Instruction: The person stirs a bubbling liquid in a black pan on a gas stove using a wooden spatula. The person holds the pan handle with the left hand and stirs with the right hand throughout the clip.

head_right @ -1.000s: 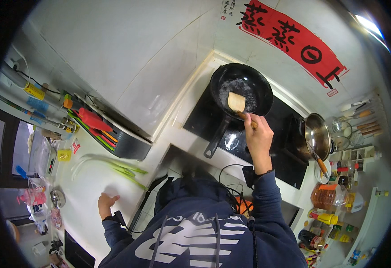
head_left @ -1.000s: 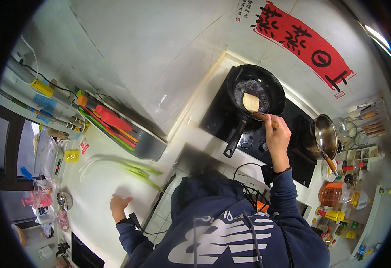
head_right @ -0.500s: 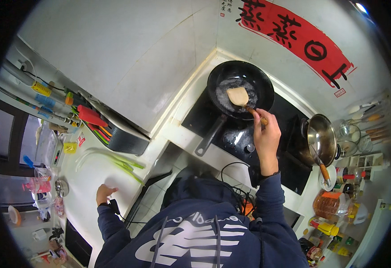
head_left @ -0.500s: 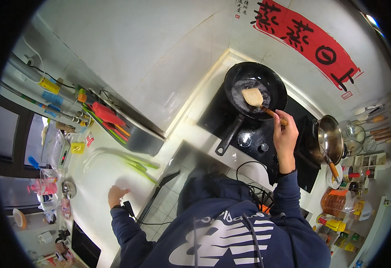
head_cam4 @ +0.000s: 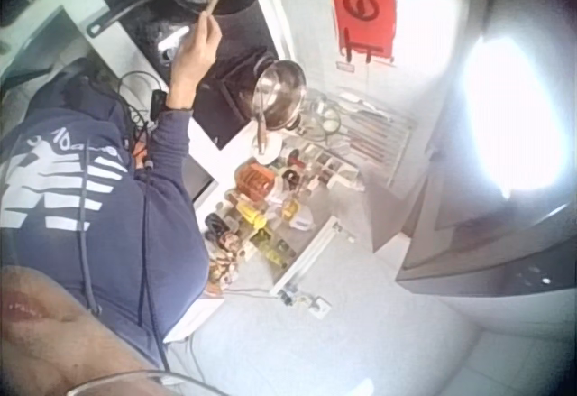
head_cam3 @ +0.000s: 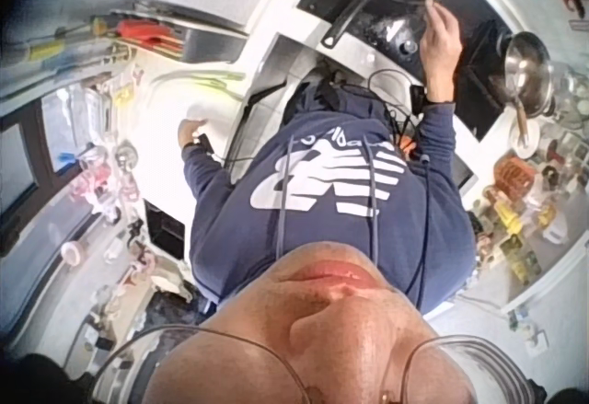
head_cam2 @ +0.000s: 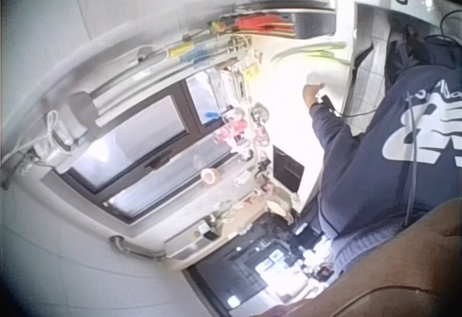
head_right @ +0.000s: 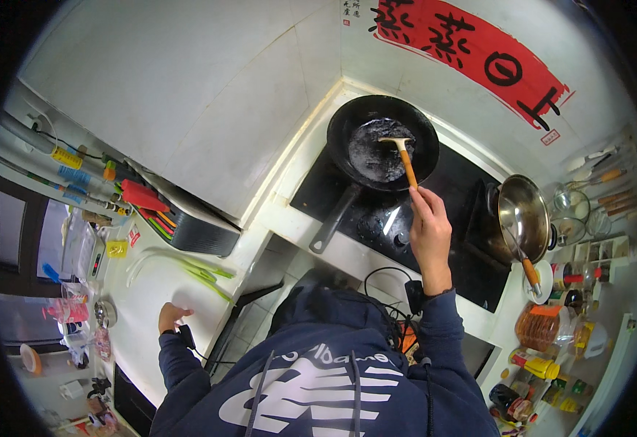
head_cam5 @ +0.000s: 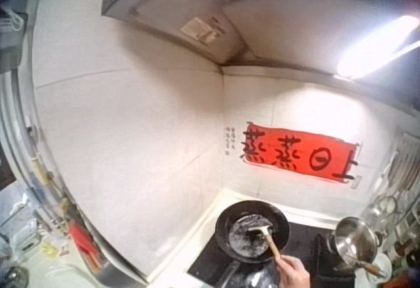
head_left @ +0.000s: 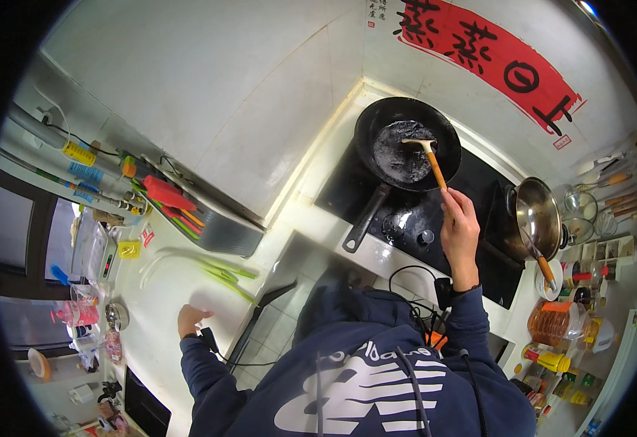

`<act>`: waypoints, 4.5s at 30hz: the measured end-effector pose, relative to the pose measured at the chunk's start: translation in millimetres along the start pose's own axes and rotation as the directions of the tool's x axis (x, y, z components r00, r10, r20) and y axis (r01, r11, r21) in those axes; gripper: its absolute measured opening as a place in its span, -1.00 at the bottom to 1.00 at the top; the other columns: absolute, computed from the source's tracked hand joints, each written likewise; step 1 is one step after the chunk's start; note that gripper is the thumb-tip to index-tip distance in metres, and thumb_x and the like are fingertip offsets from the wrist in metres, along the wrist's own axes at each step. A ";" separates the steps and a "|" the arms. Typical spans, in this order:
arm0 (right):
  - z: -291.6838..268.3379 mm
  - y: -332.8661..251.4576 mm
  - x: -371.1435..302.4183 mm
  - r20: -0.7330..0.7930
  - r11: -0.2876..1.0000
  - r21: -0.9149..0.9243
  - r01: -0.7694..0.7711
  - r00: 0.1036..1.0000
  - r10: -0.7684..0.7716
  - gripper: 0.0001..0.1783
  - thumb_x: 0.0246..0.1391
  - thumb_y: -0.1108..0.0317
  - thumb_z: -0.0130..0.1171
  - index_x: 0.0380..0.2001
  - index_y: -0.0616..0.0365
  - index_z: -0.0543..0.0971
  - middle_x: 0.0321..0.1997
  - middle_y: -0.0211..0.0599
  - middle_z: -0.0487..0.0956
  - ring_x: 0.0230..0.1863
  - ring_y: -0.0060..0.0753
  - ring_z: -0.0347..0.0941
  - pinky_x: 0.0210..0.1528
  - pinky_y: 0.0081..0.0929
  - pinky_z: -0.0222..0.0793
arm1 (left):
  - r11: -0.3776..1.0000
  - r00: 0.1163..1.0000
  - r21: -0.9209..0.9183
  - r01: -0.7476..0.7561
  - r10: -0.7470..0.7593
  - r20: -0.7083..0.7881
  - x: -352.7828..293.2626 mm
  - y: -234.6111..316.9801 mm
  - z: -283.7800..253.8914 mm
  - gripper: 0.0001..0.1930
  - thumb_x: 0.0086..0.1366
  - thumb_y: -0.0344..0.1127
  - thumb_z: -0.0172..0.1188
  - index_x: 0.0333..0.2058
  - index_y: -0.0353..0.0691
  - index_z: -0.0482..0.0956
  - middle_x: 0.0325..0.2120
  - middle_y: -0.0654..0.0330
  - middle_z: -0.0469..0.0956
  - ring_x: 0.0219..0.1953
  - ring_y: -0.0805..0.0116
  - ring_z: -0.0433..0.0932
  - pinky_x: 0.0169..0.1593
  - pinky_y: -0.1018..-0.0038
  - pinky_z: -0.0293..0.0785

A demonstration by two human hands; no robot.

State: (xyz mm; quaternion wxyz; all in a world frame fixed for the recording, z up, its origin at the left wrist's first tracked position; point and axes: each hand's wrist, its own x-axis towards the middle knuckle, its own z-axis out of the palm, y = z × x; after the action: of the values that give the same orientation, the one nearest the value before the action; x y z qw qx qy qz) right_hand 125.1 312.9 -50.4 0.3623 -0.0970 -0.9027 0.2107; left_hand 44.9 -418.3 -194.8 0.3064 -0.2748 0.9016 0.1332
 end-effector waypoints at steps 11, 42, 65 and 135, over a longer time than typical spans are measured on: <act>-2.4 36.4 -29.5 0.111 0.817 0.085 -0.570 0.820 0.561 -0.33 0.27 0.52 0.27 0.46 0.11 0.50 0.05 -0.16 0.61 -0.34 -0.35 0.61 -0.16 -0.42 0.59 | 1.000 1.000 0.021 -0.004 0.004 -0.014 13.3 -8.1 5.7 -0.43 0.02 -0.05 0.71 -0.22 -0.48 0.78 -0.37 -0.05 0.77 -0.43 0.04 0.74 -0.43 0.16 0.67; -82.9 6.6 -3.1 0.420 0.825 0.002 -0.565 0.750 0.512 -0.53 0.33 0.39 0.26 0.29 -0.07 0.67 -0.55 -0.32 0.39 -0.47 -0.67 0.29 -0.35 -0.52 0.35 | 0.999 0.991 0.012 -0.039 0.040 -0.126 -0.4 -7.6 5.6 -0.44 -0.07 -0.05 0.74 -0.41 -0.50 0.71 -0.48 -0.08 0.72 -0.50 0.04 0.73 -0.42 0.19 0.67; 26.2 38.9 22.2 0.311 0.890 0.102 -0.445 0.864 0.396 -0.51 0.41 0.35 0.21 0.37 -0.09 0.61 -0.47 -0.43 0.49 -0.41 -0.65 0.33 -0.28 -0.51 0.40 | 0.996 0.984 0.076 -0.043 0.056 -0.171 7.6 -21.0 11.8 -0.43 -0.07 0.12 0.71 -0.56 -0.38 0.74 -0.60 -0.02 0.71 -0.56 0.08 0.72 -0.34 0.20 0.64; -73.7 23.1 -28.2 0.466 0.803 0.043 -0.595 0.722 0.511 -0.50 0.38 0.37 0.25 0.36 -0.11 0.63 -0.49 -0.47 0.48 -0.44 -0.67 0.30 -0.31 -0.55 0.35 | 0.993 0.990 0.106 -0.042 0.056 -0.131 5.4 -12.2 4.4 -0.31 -0.11 0.02 0.78 -0.40 -0.60 0.66 -0.48 -0.12 0.73 -0.50 0.07 0.75 -0.51 0.22 0.70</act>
State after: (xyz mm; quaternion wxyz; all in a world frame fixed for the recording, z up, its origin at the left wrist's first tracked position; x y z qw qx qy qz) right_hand 197.1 347.1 -30.3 0.0806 -0.2787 -0.8645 0.4103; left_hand 50.5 -428.6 -202.5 0.2557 -0.2447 0.9322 0.0751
